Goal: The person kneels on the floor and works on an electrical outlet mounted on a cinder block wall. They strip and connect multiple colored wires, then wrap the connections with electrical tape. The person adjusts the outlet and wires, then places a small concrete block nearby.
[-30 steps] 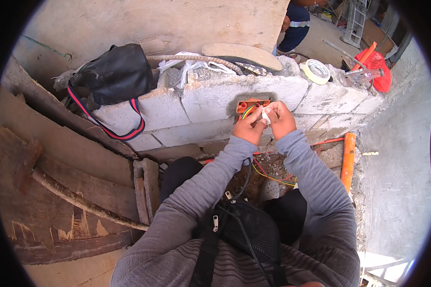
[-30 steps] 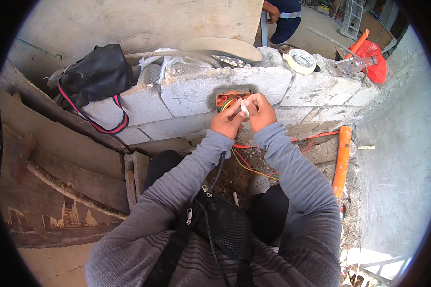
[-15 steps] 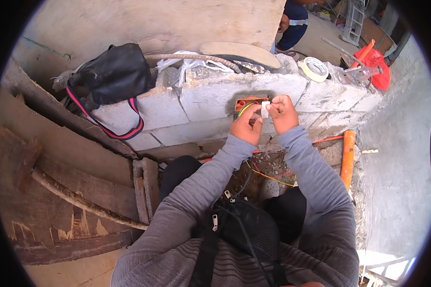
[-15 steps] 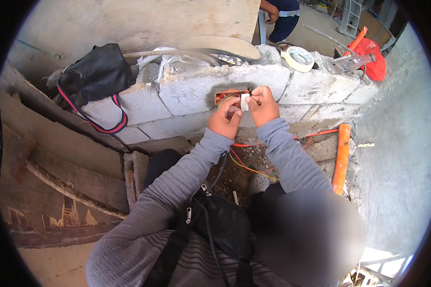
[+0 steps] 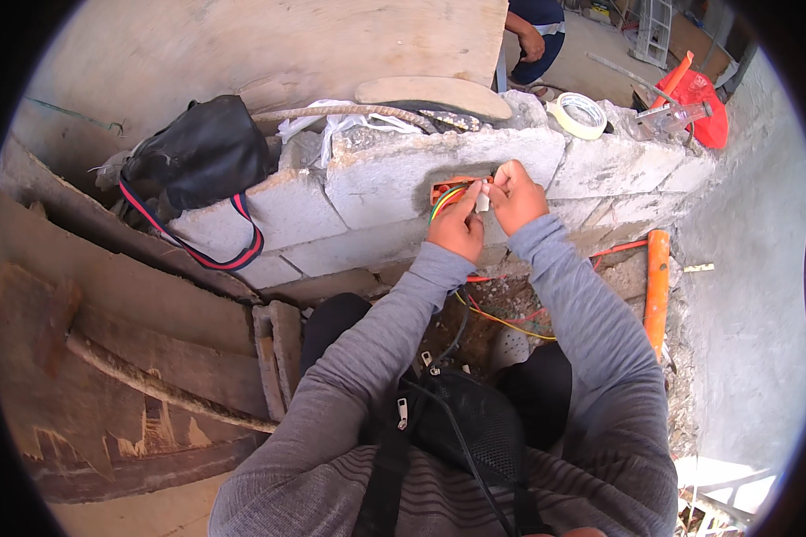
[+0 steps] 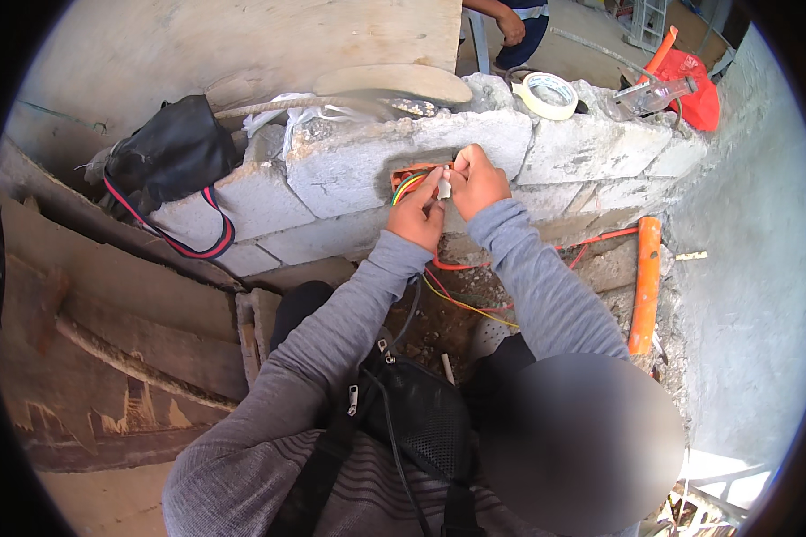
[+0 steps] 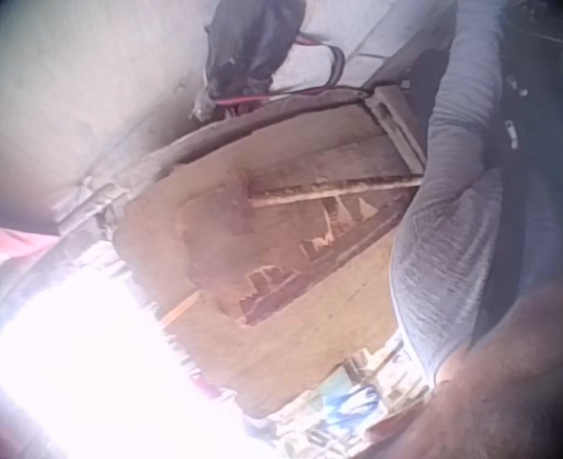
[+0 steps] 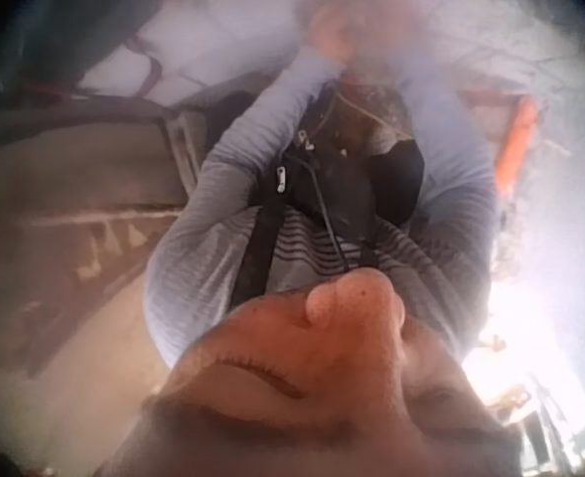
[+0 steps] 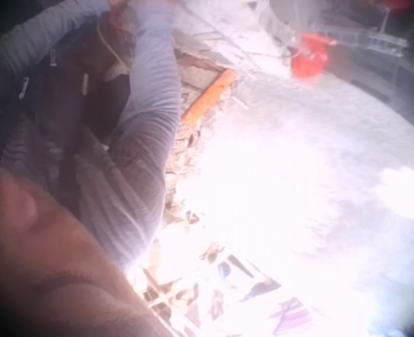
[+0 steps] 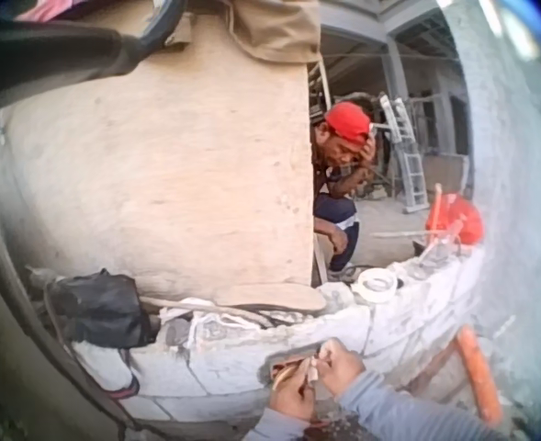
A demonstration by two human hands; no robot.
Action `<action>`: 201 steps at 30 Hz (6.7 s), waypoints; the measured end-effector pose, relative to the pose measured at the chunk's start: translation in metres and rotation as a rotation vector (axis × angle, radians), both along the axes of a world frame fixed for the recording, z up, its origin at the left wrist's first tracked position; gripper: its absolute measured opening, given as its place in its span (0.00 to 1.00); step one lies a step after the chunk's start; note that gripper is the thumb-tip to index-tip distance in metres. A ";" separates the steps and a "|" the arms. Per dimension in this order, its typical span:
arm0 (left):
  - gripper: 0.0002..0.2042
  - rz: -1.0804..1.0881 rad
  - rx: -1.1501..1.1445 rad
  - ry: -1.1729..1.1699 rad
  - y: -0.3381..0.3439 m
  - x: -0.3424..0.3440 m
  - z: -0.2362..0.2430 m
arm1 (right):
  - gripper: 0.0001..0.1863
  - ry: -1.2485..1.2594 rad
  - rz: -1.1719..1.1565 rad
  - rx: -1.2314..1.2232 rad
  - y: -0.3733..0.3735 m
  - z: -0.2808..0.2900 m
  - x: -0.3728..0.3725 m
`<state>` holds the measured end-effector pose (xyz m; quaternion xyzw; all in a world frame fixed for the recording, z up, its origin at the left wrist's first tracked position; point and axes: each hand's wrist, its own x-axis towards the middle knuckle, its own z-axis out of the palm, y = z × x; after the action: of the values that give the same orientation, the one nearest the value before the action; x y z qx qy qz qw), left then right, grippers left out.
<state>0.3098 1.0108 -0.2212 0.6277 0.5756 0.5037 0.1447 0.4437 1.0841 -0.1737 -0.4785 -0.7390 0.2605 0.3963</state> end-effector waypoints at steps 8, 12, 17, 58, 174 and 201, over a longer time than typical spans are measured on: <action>0.31 -0.040 -0.055 -0.049 0.006 0.000 -0.005 | 0.13 -0.036 -0.067 0.018 0.004 0.002 0.002; 0.33 -0.051 -0.119 -0.037 0.006 -0.001 0.005 | 0.13 -0.075 -0.091 0.008 0.004 0.003 0.000; 0.32 -0.058 -0.186 -0.042 0.007 0.001 0.014 | 0.14 -0.092 -0.107 0.030 0.000 0.003 0.000; 0.25 -0.137 -0.237 -0.043 0.024 -0.014 0.009 | 0.18 1.648 0.205 -0.931 -0.057 -0.063 -0.038; 0.46 -0.576 -0.510 -1.280 -0.006 0.043 -0.013 | 0.24 -0.778 0.079 0.072 -0.053 0.064 0.045; 0.27 -0.834 -0.590 -0.613 -0.024 0.046 0.002 | 0.21 -0.181 -0.181 0.182 -0.027 0.084 0.056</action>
<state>0.3559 0.9867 -0.2188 0.5603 0.3280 0.3814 0.6580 0.4994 1.0567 -0.0898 -0.5268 -0.7460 0.1114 0.3918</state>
